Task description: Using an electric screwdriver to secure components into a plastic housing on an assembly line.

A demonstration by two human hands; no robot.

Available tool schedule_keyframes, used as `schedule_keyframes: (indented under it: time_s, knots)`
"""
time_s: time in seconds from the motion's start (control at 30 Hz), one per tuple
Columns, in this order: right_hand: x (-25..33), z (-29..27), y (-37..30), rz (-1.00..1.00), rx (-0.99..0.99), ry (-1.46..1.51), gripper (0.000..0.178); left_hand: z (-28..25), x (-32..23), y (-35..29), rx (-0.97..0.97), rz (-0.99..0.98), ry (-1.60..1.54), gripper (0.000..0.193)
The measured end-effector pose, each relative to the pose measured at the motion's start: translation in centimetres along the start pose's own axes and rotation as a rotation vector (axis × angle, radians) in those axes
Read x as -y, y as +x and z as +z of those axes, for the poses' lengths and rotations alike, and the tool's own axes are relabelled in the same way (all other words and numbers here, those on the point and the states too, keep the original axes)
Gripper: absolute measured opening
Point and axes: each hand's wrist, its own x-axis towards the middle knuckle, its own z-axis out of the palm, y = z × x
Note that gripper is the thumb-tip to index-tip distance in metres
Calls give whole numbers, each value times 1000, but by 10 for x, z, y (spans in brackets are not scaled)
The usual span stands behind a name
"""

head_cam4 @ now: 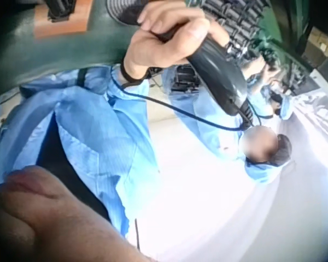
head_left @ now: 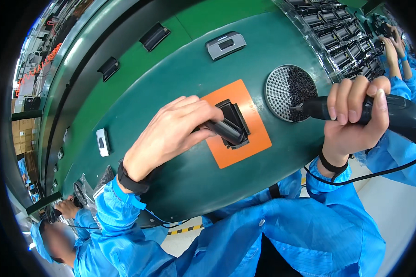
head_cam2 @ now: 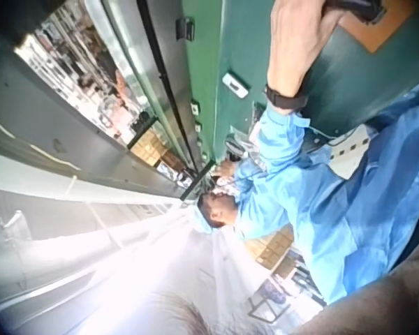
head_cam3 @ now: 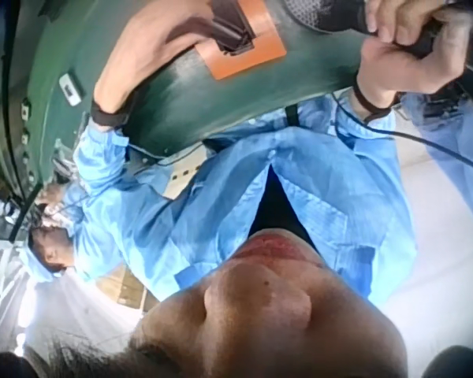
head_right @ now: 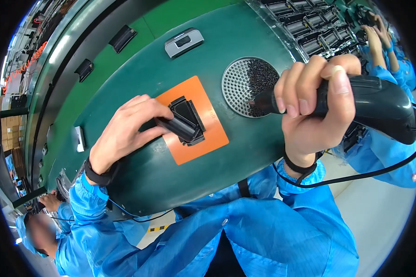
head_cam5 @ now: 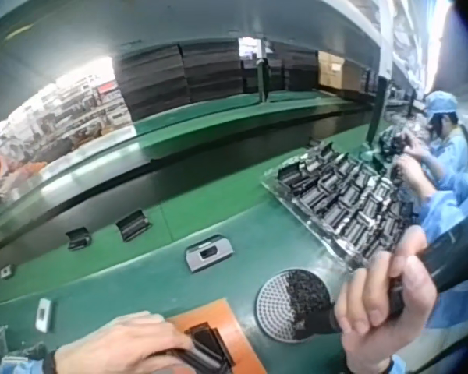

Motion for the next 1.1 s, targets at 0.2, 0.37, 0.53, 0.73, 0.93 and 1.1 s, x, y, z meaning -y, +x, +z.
schedule_keyframes:
  time_s: [0.2,0.37,0.53,0.73,0.93,1.1]
  knots:
    - [0,-12,12,-15,78,-18,23,-13,-17,14,176,219,390,13]
    - [0,-15,24,-21,196,-53,28,-7,-10,14,154,312,446,15]
    - [-4,0,29,2,215,-73,21,-2,-10,11,53,341,409,14]
    - [-10,8,42,96,338,-136,26,23,-54,-9,163,38,617,52]
    - [-45,35,37,59,186,-166,17,46,-67,-15,109,-190,572,57]
    - [-55,42,41,124,-77,-130,20,54,-61,-20,47,-256,421,60]
